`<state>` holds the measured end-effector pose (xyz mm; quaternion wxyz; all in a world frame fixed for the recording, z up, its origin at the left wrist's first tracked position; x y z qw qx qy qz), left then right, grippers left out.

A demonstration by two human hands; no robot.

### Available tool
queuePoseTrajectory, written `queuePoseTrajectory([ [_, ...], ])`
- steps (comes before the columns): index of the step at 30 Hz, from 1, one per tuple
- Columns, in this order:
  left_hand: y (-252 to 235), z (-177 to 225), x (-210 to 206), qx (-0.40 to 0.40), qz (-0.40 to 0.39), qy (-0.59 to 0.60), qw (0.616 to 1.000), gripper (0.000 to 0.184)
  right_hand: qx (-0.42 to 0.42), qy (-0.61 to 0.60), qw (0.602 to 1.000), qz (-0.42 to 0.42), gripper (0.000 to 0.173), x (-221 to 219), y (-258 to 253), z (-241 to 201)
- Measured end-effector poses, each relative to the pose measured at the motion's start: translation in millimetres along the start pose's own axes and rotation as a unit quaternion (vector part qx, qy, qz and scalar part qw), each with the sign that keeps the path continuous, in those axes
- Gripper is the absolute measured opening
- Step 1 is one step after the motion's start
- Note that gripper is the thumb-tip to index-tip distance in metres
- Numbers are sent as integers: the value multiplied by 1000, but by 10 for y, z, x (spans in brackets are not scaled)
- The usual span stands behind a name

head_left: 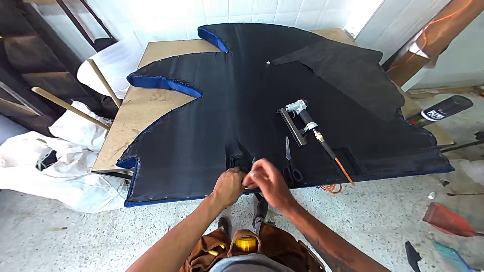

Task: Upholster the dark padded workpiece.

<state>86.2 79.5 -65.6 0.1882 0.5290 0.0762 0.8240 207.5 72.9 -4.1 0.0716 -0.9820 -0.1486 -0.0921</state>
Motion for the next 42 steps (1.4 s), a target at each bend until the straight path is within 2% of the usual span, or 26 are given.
queuePoseTrajectory([
  [4,42,-75,34,0,-27,23,999,28,-26,56,998,-33,15,-138,-135,323],
  [6,62,-132,49,9,-31,39,999,20,0,137,988,-74,19,-99,-237,266],
  [9,95,-120,65,6,-10,53,999,13,65,292,937,-181,24,-40,-293,178],
  [13,94,-72,77,-17,21,60,998,9,67,387,886,-247,20,59,-296,381],
  [16,102,-37,64,-30,35,38,998,9,-3,372,869,-326,38,-28,-224,557],
  [17,90,-29,48,-27,20,25,999,16,-15,359,870,-338,38,-49,-192,599],
  [19,52,4,10,-24,-8,10,1000,29,-14,331,885,-327,25,-47,-148,622],
  [22,-22,31,-15,-13,-24,3,1000,19,-57,266,904,-330,22,-40,-128,661],
  [24,-75,18,-3,0,-31,13,999,17,-112,220,890,-383,24,-39,-125,686],
  [26,-104,-4,10,13,-40,19,999,15,-128,224,865,-431,29,-82,-148,705],
  [28,-136,-3,16,23,-53,12,998,16,-100,280,856,-423,20,-121,-240,693],
  [30,-144,3,44,25,-46,4,999,18,-68,329,862,-379,16,-136,-307,678],
  [35,-93,-19,111,0,-17,20,1000,23,-49,377,907,-183,35,92,-236,728],
  [37,-85,-1,61,12,-28,-1,1000,40,-66,372,916,-132,37,180,-149,734],
  [39,-81,42,35,37,-10,-14,999,52,-104,340,926,-127,42,193,-84,739],
  [42,-116,38,31,51,36,0,998,30,-147,245,940,-185,36,124,-63,772],
])
Point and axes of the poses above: each hand's wrist, its own y-axis away from the middle knuckle, its own x-axis out of the back of the hand, z = x × y, the point moved 10 cm from there along -y, towards the middle knuckle, and after that the axes turned 11 degrees about x, right-handed, at the moved point
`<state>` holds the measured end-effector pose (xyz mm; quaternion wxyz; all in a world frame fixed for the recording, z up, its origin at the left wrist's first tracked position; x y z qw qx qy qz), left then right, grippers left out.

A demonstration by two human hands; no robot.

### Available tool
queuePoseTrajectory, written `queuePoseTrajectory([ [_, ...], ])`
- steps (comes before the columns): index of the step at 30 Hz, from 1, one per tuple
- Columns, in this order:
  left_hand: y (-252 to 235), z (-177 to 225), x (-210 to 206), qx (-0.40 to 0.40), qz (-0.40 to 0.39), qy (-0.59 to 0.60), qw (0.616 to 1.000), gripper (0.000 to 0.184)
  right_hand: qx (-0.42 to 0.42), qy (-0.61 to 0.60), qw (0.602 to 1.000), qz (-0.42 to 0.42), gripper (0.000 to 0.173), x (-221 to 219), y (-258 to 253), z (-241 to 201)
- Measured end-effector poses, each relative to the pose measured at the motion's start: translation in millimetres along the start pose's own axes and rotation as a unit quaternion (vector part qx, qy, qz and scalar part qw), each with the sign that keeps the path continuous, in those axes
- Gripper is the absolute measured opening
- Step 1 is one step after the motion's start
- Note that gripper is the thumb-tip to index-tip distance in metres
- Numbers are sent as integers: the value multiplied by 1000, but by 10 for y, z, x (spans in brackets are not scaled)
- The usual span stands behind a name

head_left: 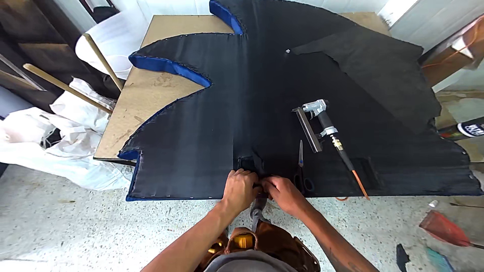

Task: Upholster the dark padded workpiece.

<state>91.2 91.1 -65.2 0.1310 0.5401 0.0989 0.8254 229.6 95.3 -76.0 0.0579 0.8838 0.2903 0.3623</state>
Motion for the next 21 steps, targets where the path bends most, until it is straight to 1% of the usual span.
queuePoseTrajectory([
  [2,6,-4,-4,-12,13,7,1000,17,6,-26,999,-32,30,4,12,15],
  [3,19,-1,4,-22,15,14,1000,14,15,-11,999,-30,28,26,13,8],
  [6,50,0,33,-38,17,48,998,12,46,73,996,3,19,56,-9,-80],
  [8,52,-16,41,-46,14,65,997,13,50,105,993,9,17,41,-22,-112],
  [10,54,-42,57,-56,-11,77,995,14,69,109,991,39,12,29,-23,-113],
  [12,69,-58,77,-76,-68,87,991,18,101,106,986,81,9,0,22,-104],
  [14,89,-93,79,-83,-129,78,985,27,112,113,980,118,8,-26,103,-96],
  [16,93,-88,80,-91,-147,56,983,36,101,121,982,103,12,-48,132,-92],
  [18,78,-66,52,-91,-134,47,986,38,83,127,988,40,23,-80,84,-104],
  [19,66,-54,39,-88,-126,49,987,38,77,134,988,17,22,-89,46,-115],
  [21,36,-52,41,-75,-113,65,989,36,63,142,988,17,19,-63,-17,-121],
])
Point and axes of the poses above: each hand's wrist, its own y-axis away from the middle knuckle, its own x-axis out of the back of the hand, z = x × y, the point moved 10 cm from there along -y, towards the middle knuckle, and after that the axes turned 11 degrees about x, right-handed, at the moved point
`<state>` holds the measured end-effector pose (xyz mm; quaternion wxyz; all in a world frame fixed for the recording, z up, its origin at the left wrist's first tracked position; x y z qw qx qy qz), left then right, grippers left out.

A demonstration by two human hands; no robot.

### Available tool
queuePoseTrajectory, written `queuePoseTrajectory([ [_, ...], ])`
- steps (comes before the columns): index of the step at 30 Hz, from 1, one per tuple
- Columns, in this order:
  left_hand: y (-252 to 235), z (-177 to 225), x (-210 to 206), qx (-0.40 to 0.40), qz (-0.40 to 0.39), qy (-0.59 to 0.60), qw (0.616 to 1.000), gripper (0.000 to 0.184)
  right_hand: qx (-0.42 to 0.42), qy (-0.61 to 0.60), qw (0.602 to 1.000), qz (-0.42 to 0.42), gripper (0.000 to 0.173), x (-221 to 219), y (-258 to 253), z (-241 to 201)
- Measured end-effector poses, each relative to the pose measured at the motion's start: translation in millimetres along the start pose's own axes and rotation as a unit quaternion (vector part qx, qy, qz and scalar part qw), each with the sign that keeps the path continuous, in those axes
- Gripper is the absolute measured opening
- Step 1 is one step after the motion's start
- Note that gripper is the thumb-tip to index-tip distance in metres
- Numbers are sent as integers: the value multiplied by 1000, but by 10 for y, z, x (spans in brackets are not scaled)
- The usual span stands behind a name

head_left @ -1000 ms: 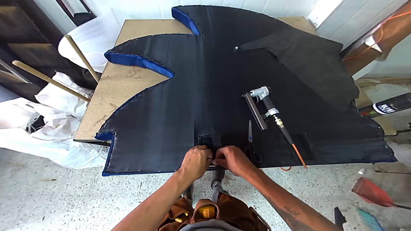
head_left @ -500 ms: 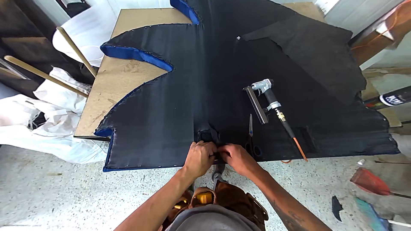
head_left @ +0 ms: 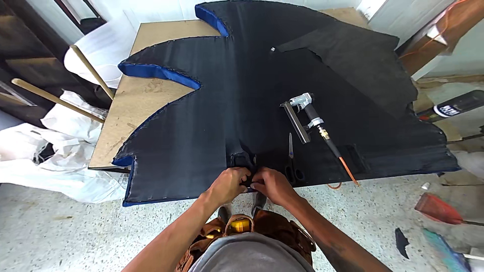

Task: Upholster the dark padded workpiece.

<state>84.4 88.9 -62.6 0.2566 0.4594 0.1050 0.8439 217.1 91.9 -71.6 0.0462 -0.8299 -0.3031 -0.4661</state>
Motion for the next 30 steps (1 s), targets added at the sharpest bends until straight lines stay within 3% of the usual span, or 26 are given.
queuePoseTrajectory([
  [5,-62,-36,39,45,42,-37,997,17,-45,35,986,155,20,100,75,36],
  [7,-57,-19,21,65,53,-54,995,8,-21,37,974,223,16,65,186,-16],
  [10,79,40,-35,46,103,-56,992,8,22,20,963,267,13,17,394,-98],
  [13,272,95,-62,-31,149,-38,988,12,44,20,964,262,9,-32,566,-100],
  [16,418,83,-106,-66,146,-49,986,16,58,21,971,231,10,-76,667,-86],
  [19,440,22,-52,-35,112,-37,992,20,59,10,985,161,16,-68,626,-119],
  [23,236,-70,-11,65,31,-32,997,28,39,-31,997,66,22,64,388,-97],
  [30,106,-20,-123,62,-9,-77,995,15,187,14,978,91,20,342,85,-573],
])
Point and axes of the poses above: each hand's wrist, its own y-axis away from the middle knuckle, its own x-axis out of the back of the hand, z = x × y, the point moved 10 cm from there along -y, towards the middle knuckle, and after that the axes turned 11 degrees about x, right-handed, at the moved point
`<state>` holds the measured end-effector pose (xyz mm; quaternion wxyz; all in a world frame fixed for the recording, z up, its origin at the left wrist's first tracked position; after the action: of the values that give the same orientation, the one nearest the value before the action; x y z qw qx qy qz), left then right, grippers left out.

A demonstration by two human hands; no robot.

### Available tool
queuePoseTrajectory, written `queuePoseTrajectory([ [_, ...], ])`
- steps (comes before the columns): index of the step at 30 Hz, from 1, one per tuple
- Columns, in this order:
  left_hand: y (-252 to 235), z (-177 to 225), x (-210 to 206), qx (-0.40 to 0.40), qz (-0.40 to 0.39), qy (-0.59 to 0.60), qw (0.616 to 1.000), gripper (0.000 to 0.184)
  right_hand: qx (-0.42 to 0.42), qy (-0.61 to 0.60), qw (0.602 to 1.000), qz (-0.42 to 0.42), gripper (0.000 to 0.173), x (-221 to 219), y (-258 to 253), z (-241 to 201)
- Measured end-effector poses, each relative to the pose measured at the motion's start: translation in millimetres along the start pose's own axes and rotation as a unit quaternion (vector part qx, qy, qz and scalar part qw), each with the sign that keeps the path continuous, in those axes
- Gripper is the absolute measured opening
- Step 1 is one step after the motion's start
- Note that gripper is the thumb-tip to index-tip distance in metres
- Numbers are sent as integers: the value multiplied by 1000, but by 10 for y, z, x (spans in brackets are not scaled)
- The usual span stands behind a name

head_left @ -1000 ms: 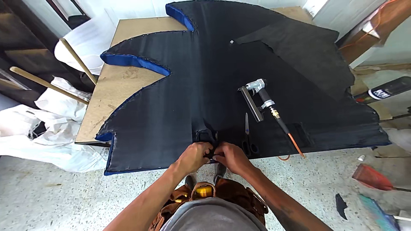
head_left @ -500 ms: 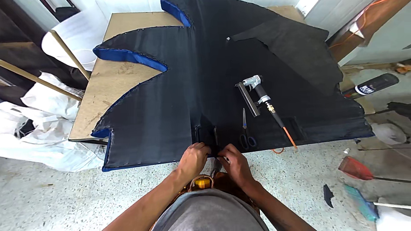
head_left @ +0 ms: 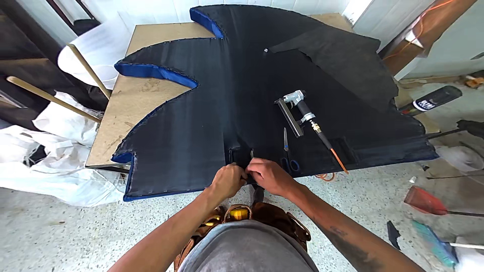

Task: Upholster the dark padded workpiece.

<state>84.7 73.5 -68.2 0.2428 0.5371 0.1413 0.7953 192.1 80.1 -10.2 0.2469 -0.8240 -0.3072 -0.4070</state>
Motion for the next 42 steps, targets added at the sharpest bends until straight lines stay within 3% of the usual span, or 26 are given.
queuePoseTrajectory([
  [5,150,-48,37,-51,60,23,997,12,-25,30,997,-71,29,-104,-117,44],
  [10,238,-25,100,-81,175,60,979,14,-40,48,983,-174,23,-179,-11,220],
  [14,227,-20,76,-70,176,48,981,14,-36,47,974,-217,23,-298,68,304],
  [16,225,3,72,-54,154,32,986,22,-46,35,980,-190,16,-321,77,342],
  [19,190,70,63,-12,154,-15,988,58,-138,-17,982,-127,11,-281,108,441],
  [20,167,91,62,-4,168,-17,986,58,-174,-33,979,-103,18,-268,135,478],
  [23,65,118,55,-4,199,7,980,33,-242,-71,967,-49,27,-240,238,538],
  [25,4,93,49,-1,187,9,982,21,-255,-117,958,-61,27,-181,283,454],
  [27,-31,62,40,-2,169,8,986,17,-246,-142,955,-87,20,-93,294,329],
  [31,-8,143,43,-67,181,30,981,14,-154,-25,985,-72,11,-56,269,301],
  [36,238,183,-23,-143,201,13,969,14,-42,46,997,43,6,-215,454,245],
  [39,327,124,-22,-167,162,45,972,20,-35,20,998,57,15,-268,617,247],
  [42,231,-20,123,-133,130,134,973,24,-74,-19,997,28,20,-253,574,297],
])
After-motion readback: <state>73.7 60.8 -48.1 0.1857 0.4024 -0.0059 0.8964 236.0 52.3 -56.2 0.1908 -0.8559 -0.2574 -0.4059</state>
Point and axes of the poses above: each hand's wrist, its own y-axis away from the middle knuckle, its own x-axis out of the back of the hand, z = x × y, the point moved 10 cm from there along -y, towards the middle knuckle, and after that the axes turned 11 degrees about x, right-handed, at the moved point
